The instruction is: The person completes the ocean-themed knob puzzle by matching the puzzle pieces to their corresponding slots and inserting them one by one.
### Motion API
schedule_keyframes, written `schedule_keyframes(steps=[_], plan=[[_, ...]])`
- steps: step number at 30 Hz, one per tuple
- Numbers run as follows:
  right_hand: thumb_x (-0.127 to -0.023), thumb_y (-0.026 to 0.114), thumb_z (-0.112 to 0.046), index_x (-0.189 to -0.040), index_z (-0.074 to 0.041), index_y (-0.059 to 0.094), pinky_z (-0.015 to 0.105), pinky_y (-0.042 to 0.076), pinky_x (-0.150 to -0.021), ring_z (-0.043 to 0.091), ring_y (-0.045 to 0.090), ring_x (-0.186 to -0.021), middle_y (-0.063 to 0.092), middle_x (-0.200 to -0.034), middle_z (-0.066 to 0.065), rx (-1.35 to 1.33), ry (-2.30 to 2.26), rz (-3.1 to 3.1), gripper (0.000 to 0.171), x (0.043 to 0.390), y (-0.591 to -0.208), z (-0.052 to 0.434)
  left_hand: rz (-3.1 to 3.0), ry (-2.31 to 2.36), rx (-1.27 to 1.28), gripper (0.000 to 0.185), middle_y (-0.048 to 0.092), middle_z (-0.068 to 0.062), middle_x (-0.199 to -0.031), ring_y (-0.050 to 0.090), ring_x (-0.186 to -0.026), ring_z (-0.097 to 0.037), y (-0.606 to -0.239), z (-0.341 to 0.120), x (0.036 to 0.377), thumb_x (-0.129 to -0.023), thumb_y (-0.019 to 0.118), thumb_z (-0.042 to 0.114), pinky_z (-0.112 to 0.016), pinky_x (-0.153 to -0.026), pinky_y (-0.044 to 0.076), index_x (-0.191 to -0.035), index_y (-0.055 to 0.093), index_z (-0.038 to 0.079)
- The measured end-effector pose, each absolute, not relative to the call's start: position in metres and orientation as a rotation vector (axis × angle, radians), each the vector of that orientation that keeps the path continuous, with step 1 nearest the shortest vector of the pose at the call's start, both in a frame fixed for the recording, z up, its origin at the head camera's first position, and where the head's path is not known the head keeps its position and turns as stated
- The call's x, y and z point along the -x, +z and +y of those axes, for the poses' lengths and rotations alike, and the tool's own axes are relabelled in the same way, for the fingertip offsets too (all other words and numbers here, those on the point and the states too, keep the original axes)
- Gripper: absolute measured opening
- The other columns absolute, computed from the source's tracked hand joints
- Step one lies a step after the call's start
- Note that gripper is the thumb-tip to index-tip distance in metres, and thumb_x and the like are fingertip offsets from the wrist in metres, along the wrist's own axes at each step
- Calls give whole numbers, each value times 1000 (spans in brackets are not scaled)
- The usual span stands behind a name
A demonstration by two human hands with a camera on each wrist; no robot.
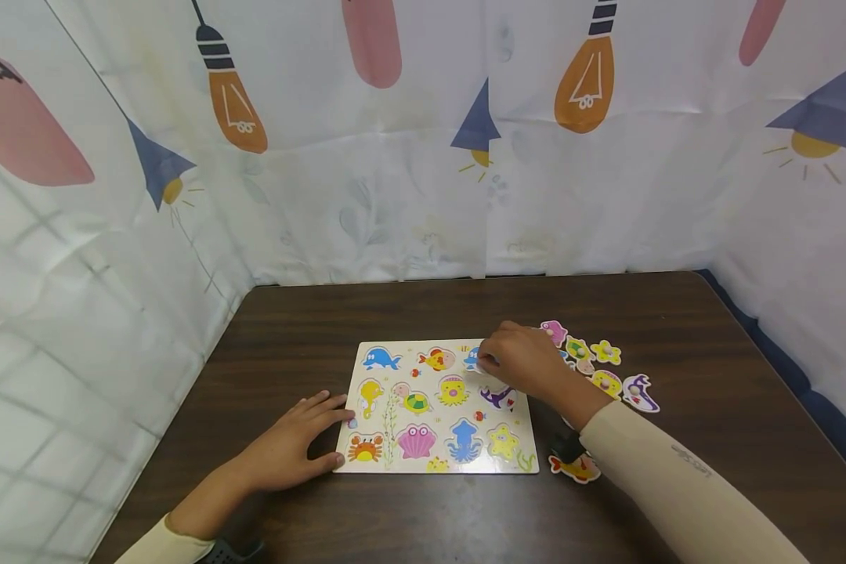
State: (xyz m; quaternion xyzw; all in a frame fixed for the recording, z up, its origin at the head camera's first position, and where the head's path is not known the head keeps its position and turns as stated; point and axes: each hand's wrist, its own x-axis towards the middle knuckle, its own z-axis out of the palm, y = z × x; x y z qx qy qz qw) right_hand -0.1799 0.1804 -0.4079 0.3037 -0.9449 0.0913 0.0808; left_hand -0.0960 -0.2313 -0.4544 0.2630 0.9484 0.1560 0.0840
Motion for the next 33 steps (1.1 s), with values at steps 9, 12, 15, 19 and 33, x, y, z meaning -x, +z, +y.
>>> schedule_keyframes(steps=[9, 12, 15, 19, 33], plan=[[-87, 84, -28, -94, -22, 82, 23, 45, -54, 10, 56, -78, 72, -85, -11, -934, 295, -2762, 9, 185, -411, 173, 2827, 471, -781, 64, 39, -1, -161, 25, -152, -33, -454, -231, 96, -92, 71, 52, -60, -121, 19, -148, 53, 26], [-87, 84, -27, -94, -22, 82, 23, 45, -54, 10, 56, -78, 72, -85, -11, -928, 303, -2755, 9, 187, -412, 171, 2826, 476, -784, 64, 39, -1, -161, 25, -152, -33, -453, -231, 96, -92, 71, 53, -61, -121, 19, -148, 53, 26], [-87, 83, -28, -94, -22, 82, 22, 45, -55, 10, 56, -78, 73, -86, -11, -930, 300, -2758, 9, 189, -412, 169, 2825, 475, -781, 64, 39, -1, -162, 25, -152, -32, -453, -231, 96, -92, 71, 53, -60, -121, 19, -148, 53, 26], [-88, 83, -29, -96, -21, 82, 22, 45, -56, 10, 55, -78, 73, -87, -12, -932, 303, -2773, 11, 191, -411, 165, 2822, 481, -782, 64, 38, -1, -162, 25, -152, -33, -453, -231, 96, -92, 71, 52, -60, -121, 19, -148, 53, 26], [-90, 80, -30, -99, -22, 82, 23, 45, -58, 9, 53, -77, 71, -86, -11, -919, 287, -2841, 12, 198, -410, 145, 2827, 462, -780, 64, 38, 0, -162, 26, -152, -32, -453, -231, 95, -92, 71, 54, -60, -121, 20, -147, 53, 28]])
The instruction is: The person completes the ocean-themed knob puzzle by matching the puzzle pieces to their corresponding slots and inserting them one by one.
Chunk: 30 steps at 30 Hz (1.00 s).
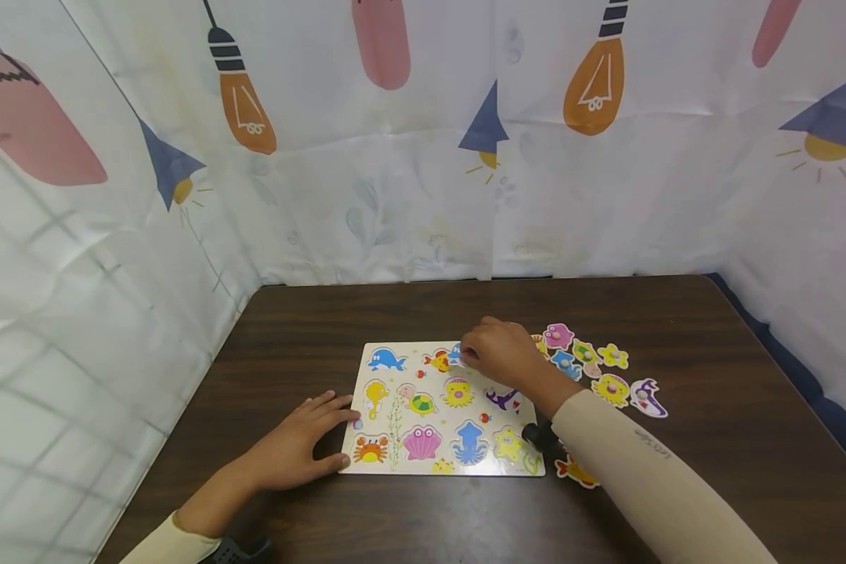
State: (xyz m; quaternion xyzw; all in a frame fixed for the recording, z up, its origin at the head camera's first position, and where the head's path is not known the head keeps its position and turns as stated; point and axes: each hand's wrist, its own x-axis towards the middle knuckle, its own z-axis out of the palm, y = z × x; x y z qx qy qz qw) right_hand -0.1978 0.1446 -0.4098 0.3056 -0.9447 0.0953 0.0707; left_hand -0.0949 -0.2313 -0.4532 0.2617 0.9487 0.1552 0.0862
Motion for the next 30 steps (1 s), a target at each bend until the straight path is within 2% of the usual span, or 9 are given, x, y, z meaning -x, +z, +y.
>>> schedule_keyframes(steps=[15, 30], plan=[[-92, 78, -31, -97, -24, 81, 24, 45, -59, 9, 52, -79, 72, -89, -12, -966, 281, -2813, 8, 205, -416, 127, 2828, 488, -792, 62, 40, -1, -161, 26, -152, -33, -453, -231, 94, -92, 71, 53, -61, -120, 20, -147, 54, 27], [-92, 78, -28, -90, -26, 79, 23, 42, -54, 8, 47, -75, 65, -78, -16, -997, 315, -2768, 4, 213, -421, 111, 2824, 505, -808, 61, 41, -3, -160, 27, -151, -36, -451, -230, 93, -93, 70, 52, -63, -119, 21, -146, 55, 24]])
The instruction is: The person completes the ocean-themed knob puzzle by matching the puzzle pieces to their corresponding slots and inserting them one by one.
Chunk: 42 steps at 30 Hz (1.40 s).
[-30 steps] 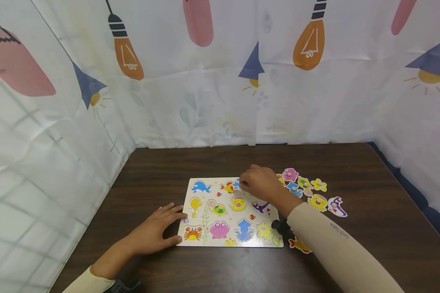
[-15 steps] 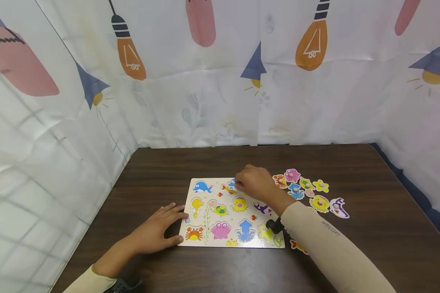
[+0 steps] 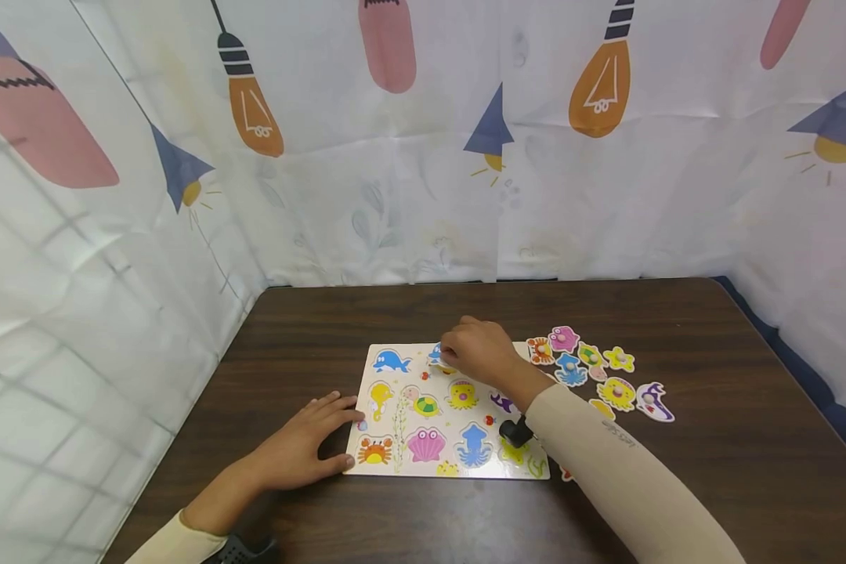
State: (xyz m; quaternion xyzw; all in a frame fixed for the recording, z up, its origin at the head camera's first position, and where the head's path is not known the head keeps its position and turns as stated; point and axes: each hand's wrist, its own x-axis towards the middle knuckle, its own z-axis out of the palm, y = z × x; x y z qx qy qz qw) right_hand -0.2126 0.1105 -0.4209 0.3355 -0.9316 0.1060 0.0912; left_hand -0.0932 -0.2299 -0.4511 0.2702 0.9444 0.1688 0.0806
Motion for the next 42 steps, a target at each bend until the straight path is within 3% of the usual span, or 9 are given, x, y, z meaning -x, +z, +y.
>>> schedule_keyframes(steps=[17, 42], plan=[[-93, 77, -29, -94, -25, 80, 24, 43, -58, 9, 48, -76, 71, -85, -13, -982, 300, -2810, 6, 217, -425, 93, 2835, 529, -827, 61, 43, -4, -158, 29, -150, -37, -452, -231, 94, -92, 71, 51, -63, -119, 21, -145, 55, 23], [-95, 74, -30, -89, -25, 77, 25, 42, -58, 10, 47, -77, 64, -79, -15, -1002, 273, -2873, 8, 221, -426, 70, 2814, 545, -802, 61, 41, -2, -159, 26, -152, -34, -454, -232, 94, -93, 70, 52, -62, -120, 19, -146, 54, 26]])
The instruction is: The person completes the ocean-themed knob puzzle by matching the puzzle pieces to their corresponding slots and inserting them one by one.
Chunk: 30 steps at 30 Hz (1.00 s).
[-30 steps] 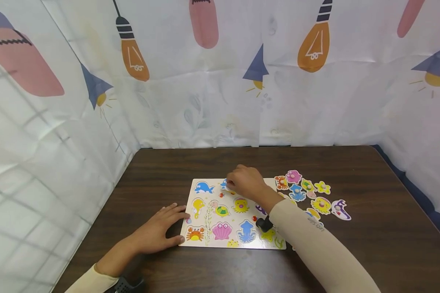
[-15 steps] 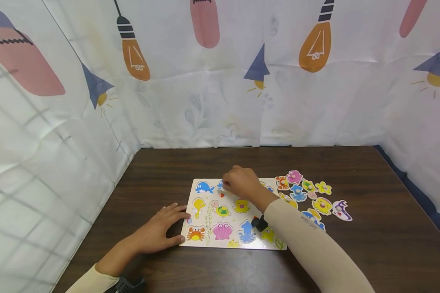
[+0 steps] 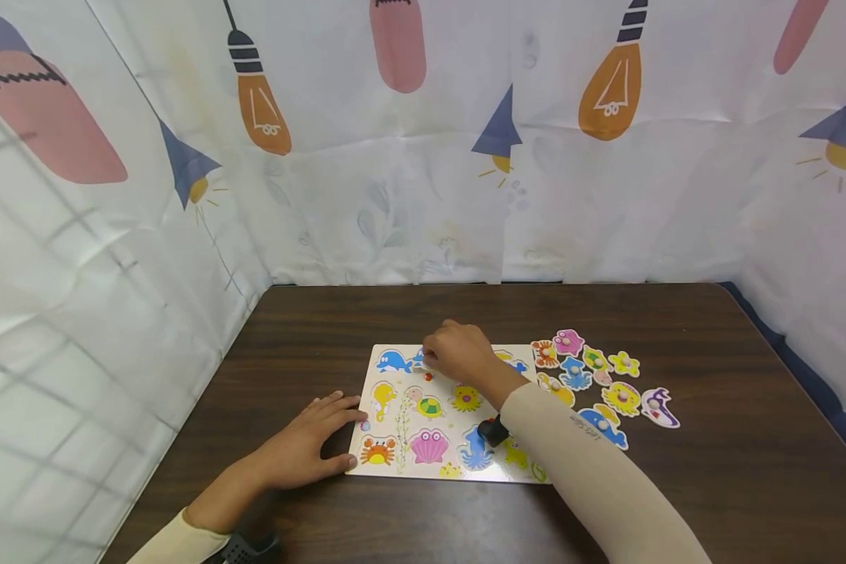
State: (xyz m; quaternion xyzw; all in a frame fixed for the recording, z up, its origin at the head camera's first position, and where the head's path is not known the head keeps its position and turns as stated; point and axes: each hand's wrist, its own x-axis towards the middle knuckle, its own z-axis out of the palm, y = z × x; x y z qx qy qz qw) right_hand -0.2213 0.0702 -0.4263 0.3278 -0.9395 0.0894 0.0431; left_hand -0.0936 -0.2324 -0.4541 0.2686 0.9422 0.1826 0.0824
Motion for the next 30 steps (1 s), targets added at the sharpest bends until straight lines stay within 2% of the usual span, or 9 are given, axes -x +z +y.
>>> schedule_keyframes(steps=[10, 30], plan=[[-95, 75, -34, -88, -27, 75, 24, 43, -59, 9, 48, -80, 64, -81, -16, -1016, 266, -2868, 9, 222, -427, 60, 2812, 558, -799, 61, 41, -3, -159, 26, -151, -36, -454, -231, 93, -93, 70, 52, -63, -120, 19, -145, 55, 25], [-95, 74, -31, -84, -27, 73, 24, 43, -56, 10, 51, -81, 64, -81, -16, -1059, 280, -2852, 12, 227, -430, 42, 2809, 559, -800, 61, 41, -3, -159, 26, -151, -35, -455, -232, 93, -93, 70, 53, -63, -120, 20, -145, 54, 26]])
